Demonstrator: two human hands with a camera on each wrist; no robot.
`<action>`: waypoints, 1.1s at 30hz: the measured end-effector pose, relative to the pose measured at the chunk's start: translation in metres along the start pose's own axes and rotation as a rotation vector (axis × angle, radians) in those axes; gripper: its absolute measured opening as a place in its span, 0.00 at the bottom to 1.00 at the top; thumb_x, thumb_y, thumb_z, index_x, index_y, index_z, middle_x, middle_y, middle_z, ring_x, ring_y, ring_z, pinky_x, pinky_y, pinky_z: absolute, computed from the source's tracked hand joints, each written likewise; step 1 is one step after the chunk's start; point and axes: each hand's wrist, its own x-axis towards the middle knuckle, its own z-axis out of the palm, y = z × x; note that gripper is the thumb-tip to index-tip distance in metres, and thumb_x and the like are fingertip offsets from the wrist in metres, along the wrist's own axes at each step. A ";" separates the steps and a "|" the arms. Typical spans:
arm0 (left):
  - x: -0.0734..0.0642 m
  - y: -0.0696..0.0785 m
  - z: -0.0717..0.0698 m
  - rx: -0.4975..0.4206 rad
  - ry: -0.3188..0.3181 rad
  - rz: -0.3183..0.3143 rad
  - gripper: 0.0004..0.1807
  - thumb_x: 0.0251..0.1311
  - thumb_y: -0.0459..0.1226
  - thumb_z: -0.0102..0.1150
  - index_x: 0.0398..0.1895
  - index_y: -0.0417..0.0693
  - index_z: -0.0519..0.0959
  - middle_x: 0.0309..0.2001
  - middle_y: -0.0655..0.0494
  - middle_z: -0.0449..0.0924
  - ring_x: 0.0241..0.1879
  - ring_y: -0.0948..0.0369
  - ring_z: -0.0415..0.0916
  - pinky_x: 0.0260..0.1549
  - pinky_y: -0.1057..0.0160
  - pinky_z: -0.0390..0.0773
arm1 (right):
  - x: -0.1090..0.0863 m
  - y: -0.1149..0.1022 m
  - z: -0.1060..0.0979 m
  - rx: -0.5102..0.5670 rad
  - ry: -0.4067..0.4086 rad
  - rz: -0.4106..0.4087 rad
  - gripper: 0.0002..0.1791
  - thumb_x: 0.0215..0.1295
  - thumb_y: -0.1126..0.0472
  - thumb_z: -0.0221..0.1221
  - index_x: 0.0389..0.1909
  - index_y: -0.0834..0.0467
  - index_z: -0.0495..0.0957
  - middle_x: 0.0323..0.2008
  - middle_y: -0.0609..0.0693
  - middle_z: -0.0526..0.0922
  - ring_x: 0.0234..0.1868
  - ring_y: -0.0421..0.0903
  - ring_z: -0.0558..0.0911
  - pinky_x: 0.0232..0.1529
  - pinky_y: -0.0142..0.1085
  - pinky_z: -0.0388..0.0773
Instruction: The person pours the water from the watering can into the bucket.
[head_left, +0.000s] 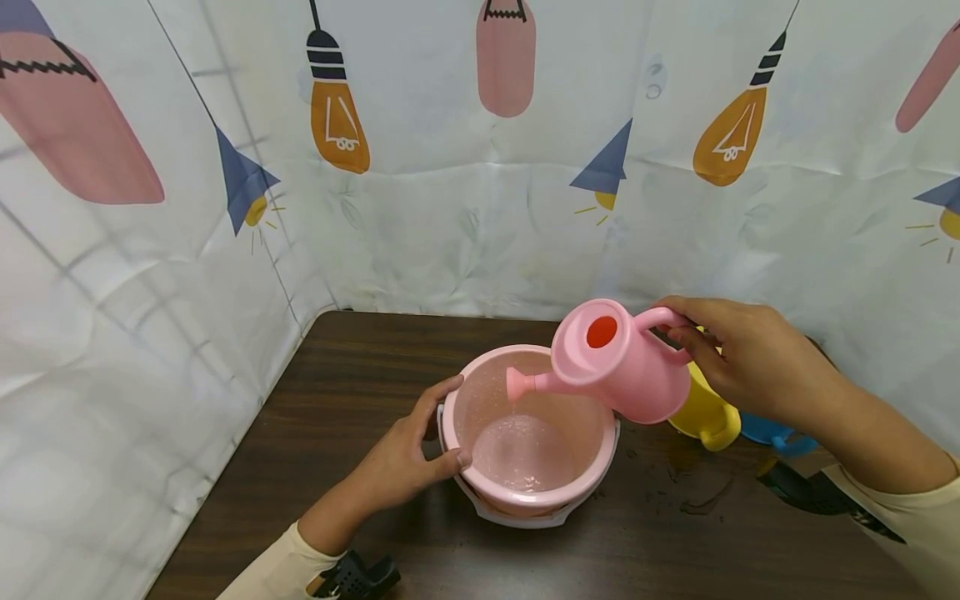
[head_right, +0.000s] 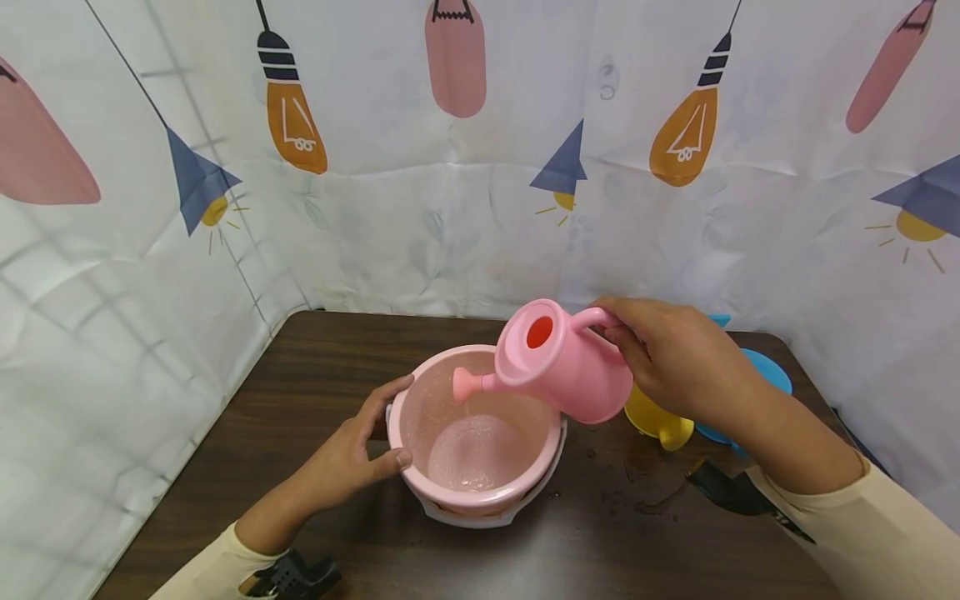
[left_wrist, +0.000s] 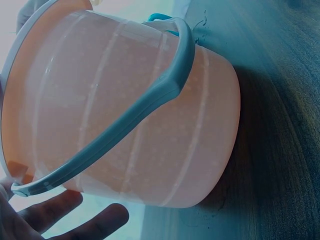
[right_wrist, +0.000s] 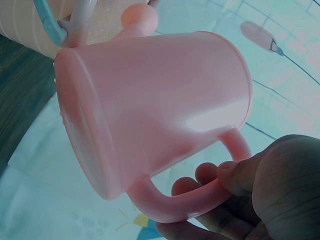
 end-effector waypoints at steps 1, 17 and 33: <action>0.000 0.000 0.000 -0.002 -0.002 0.000 0.48 0.60 0.51 0.67 0.80 0.75 0.50 0.63 0.51 0.76 0.56 0.59 0.78 0.53 0.45 0.76 | 0.000 0.000 0.000 0.001 0.001 0.001 0.23 0.60 0.73 0.68 0.56 0.55 0.81 0.37 0.44 0.83 0.33 0.42 0.80 0.33 0.45 0.82; 0.000 0.000 -0.001 -0.001 -0.005 -0.015 0.48 0.61 0.51 0.67 0.80 0.76 0.50 0.65 0.48 0.74 0.58 0.53 0.77 0.53 0.39 0.75 | 0.000 0.001 0.000 0.005 0.034 -0.004 0.27 0.57 0.73 0.70 0.58 0.56 0.82 0.38 0.45 0.85 0.31 0.42 0.80 0.29 0.42 0.80; 0.000 0.001 0.000 -0.006 -0.004 -0.018 0.48 0.61 0.51 0.67 0.79 0.76 0.50 0.65 0.49 0.74 0.57 0.55 0.77 0.53 0.41 0.75 | -0.001 0.002 0.003 0.002 0.081 -0.017 0.29 0.55 0.71 0.72 0.60 0.59 0.83 0.42 0.48 0.88 0.32 0.43 0.83 0.34 0.30 0.77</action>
